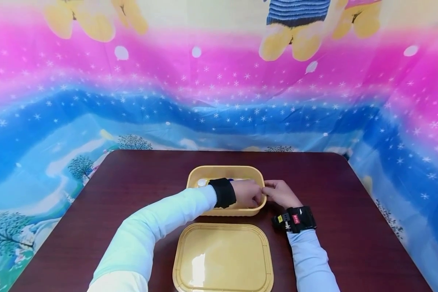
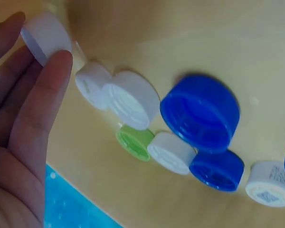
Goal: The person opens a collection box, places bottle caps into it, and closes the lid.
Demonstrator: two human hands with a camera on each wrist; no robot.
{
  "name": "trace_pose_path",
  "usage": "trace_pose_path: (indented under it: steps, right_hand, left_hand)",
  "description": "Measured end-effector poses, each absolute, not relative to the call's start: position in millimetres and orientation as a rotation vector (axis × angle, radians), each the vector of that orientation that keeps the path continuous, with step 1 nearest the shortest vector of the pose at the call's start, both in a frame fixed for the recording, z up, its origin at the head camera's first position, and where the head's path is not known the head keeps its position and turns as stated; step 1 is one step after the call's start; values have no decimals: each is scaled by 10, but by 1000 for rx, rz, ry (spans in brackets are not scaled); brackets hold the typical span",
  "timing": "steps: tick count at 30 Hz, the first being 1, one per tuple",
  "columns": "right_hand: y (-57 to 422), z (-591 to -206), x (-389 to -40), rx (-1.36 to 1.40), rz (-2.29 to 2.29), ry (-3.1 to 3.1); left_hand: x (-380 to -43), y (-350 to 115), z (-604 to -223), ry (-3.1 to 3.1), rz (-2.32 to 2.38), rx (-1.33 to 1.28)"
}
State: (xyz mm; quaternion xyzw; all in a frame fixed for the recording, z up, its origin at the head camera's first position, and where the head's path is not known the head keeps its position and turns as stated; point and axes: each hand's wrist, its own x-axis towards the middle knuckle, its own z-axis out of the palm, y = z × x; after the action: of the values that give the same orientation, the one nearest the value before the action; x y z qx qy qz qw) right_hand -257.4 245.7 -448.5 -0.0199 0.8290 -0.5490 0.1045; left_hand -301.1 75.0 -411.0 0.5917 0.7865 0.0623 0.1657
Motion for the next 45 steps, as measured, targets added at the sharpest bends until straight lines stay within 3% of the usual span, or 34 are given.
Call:
trace_pose_path:
  steps: [31,45]
  right_hand:
    - [2454,-4466,-2576,-13,-1589,2444]
    - [2434,-4457,-2593,6,-1537,2474]
  left_hand:
    - [-3003,754,-4218,2329,66,1717]
    - [-2981,298,-3698,2369,367,1494]
